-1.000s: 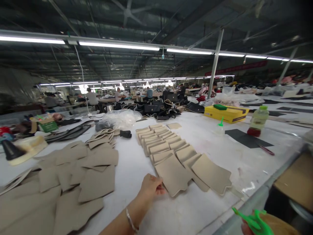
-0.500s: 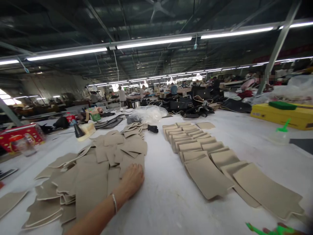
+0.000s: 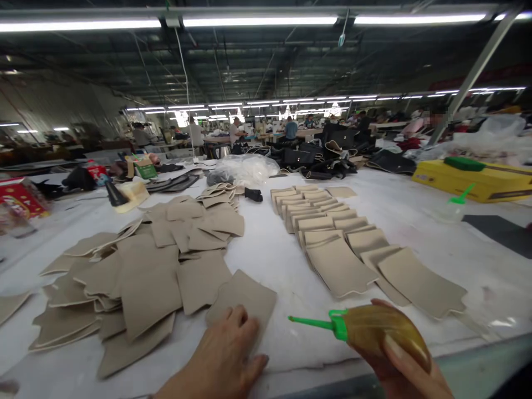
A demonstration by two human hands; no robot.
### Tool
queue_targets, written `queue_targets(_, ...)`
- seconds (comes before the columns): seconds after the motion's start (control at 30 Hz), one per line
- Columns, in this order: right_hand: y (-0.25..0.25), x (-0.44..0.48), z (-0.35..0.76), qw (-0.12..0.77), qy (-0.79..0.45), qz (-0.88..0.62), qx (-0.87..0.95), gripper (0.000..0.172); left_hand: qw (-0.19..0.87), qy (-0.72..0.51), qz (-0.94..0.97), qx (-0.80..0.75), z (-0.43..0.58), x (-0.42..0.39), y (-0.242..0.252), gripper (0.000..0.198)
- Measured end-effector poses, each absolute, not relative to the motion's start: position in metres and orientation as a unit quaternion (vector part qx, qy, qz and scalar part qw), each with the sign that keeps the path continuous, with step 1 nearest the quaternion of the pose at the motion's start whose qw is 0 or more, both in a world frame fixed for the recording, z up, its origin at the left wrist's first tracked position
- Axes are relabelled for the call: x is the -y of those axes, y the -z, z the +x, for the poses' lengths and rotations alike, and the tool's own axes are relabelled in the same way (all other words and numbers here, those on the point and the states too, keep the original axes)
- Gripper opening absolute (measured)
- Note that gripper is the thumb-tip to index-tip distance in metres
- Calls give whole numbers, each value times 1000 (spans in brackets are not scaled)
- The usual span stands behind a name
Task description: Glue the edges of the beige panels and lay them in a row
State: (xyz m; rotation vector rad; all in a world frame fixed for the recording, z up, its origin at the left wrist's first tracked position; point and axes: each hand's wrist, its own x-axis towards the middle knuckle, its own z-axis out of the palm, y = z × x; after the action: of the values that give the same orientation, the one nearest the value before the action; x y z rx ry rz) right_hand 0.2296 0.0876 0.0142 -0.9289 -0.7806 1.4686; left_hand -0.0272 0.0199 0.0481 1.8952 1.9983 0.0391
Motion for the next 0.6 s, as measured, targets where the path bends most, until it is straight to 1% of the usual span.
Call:
queue_targets(0.07,-23,-87,221,574,-611,-413,357,56,179,-29,660,-729,-28,-27,-45,31)
queue_targets(0.27,-29,-87,214,564,-574,-443,396,60,141,37,645,-750,-15,-50,-41,34)
queue_targets(0.47,-29,-88,203,550,-564,-447,424,58,124,70,639,-756,-3,-63,-46,38)
queue_targets(0.6,-23,-95,197,535,-511,-465,486,59,126,38,670,-731,-21,-66,-47,40)
